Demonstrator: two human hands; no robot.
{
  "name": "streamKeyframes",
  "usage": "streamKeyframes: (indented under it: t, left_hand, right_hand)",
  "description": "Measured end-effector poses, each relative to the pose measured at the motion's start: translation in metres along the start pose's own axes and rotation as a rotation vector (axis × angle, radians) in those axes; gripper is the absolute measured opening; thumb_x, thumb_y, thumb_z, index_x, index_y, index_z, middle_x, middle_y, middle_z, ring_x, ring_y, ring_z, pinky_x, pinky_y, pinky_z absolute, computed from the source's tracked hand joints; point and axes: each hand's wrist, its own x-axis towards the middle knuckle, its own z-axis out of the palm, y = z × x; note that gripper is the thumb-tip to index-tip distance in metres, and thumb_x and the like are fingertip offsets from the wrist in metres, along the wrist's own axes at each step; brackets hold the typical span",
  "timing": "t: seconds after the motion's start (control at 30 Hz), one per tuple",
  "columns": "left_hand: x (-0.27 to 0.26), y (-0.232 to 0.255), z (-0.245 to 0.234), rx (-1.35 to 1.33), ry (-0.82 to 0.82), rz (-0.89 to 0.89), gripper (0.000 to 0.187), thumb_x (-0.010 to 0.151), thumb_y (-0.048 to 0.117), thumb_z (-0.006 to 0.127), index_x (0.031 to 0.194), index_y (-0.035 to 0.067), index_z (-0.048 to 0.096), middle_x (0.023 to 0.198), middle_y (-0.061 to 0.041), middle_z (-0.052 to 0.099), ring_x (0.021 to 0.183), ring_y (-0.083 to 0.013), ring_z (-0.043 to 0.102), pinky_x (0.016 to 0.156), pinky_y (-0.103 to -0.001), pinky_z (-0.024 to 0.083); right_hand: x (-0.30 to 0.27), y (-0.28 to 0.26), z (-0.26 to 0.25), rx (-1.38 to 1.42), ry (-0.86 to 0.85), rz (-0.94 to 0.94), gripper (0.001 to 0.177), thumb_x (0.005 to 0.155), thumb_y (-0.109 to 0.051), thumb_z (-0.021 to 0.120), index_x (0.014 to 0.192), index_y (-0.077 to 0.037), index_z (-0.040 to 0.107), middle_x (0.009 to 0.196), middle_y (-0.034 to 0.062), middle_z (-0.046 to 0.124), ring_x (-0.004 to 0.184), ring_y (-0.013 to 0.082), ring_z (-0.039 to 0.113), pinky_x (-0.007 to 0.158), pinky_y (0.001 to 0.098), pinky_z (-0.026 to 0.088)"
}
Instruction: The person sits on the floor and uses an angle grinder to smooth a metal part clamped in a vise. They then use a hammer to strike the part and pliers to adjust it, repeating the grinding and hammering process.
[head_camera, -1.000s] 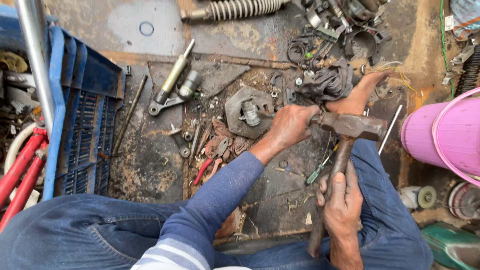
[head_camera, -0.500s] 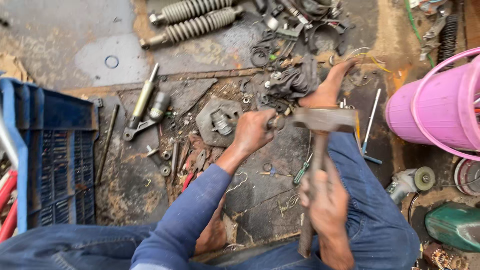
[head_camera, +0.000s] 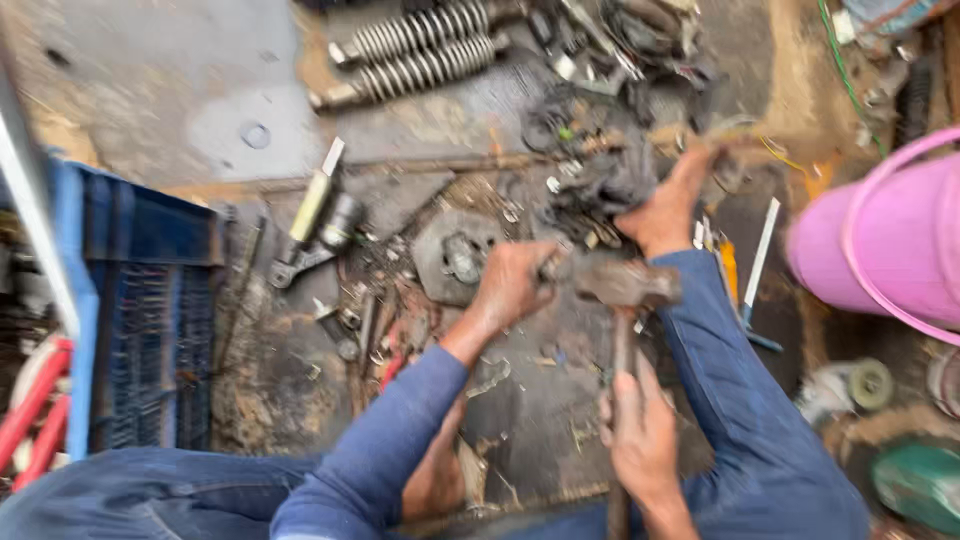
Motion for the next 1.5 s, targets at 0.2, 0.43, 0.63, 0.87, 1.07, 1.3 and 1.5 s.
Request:
streamKeyframes:
  t: [0.2,0.43,0.63,0.87,1.07,1.3,1.5]
  left_hand:
    - [-0.019,-0.004,0.039,0.056,-0.136,-0.118,0.017,0.084,0.013,0.075,0.084,0.012,0.058,0.073,-0.007,0.067,0.067,-0.0264,0.072,0.064,-0.043,0.056]
    - [-0.004,-0.001,0.047,0.184,-0.073,-0.068,0.023,0.073,0.011,0.075,0.09,0.011,0.06,0.073,-0.011,0.067,0.072,-0.0352,0.07,0.062,-0.05,0.053]
    - [-0.006,0.006,0.042,0.148,-0.051,-0.116,0.022,0.073,0.011,0.075,0.092,0.013,0.063,0.075,-0.011,0.069,0.073,-0.0349,0.07,0.062,-0.049,0.053]
    - [0.001,0.006,0.036,0.145,-0.044,-0.113,0.02,0.072,0.009,0.075,0.089,0.012,0.064,0.076,-0.01,0.07,0.074,-0.035,0.071,0.063,-0.049,0.053]
    - [-0.008,-0.005,0.038,0.126,-0.046,-0.122,0.023,0.075,0.012,0.08,0.088,0.008,0.061,0.077,-0.013,0.069,0.073,-0.0359,0.07,0.065,-0.048,0.054]
    - [-0.005,-0.012,0.037,0.108,0.01,-0.002,0.039,0.066,0.013,0.08,0.101,0.008,0.066,0.08,-0.015,0.07,0.072,-0.0373,0.069,0.064,-0.048,0.055]
    - [-0.005,-0.002,0.033,0.138,-0.058,-0.102,0.027,0.074,0.011,0.079,0.095,0.01,0.063,0.08,-0.012,0.07,0.076,-0.0349,0.071,0.068,-0.048,0.056]
  right_hand:
    - [-0.006,-0.024,-0.028,0.312,-0.017,-0.361,0.037,0.109,-0.037,0.047,0.129,-0.006,0.047,0.081,0.0035,0.056,0.06,0.0102,0.051,0.05,0.0253,0.045]
    - [0.018,0.008,-0.023,0.468,-0.097,-0.183,0.042,0.109,-0.043,0.047,0.115,-0.001,0.052,0.071,0.004,0.049,0.057,0.0126,0.048,0.046,0.0271,0.041]
    - [0.069,0.047,-0.027,0.399,-0.025,-0.133,0.061,0.094,-0.041,0.064,0.122,0.004,0.034,0.097,0.014,0.033,0.083,0.0231,0.031,0.069,0.0332,0.027]
    - [0.316,-0.013,-0.005,-0.046,0.178,-0.568,0.165,0.051,-0.053,0.101,0.158,0.003,-0.01,0.168,0.0306,-0.005,0.155,0.0502,-0.001,0.124,0.0562,0.003]
    - [0.157,0.008,0.0,0.278,0.052,-0.178,0.167,0.047,-0.066,0.095,0.162,-0.007,-0.011,0.171,0.0232,-0.001,0.156,0.0431,0.002,0.118,0.0613,0.006]
    - [0.254,-0.008,-0.006,-0.315,0.255,-0.619,0.168,0.052,-0.046,0.103,0.158,0.011,-0.015,0.171,0.0329,-0.006,0.161,0.0395,-0.003,0.131,0.0442,0.0]
    - [0.313,0.009,-0.013,-0.646,0.306,-0.738,0.165,0.054,-0.04,0.106,0.159,0.015,-0.009,0.17,0.0367,-0.004,0.161,0.0412,-0.004,0.135,0.0408,-0.002]
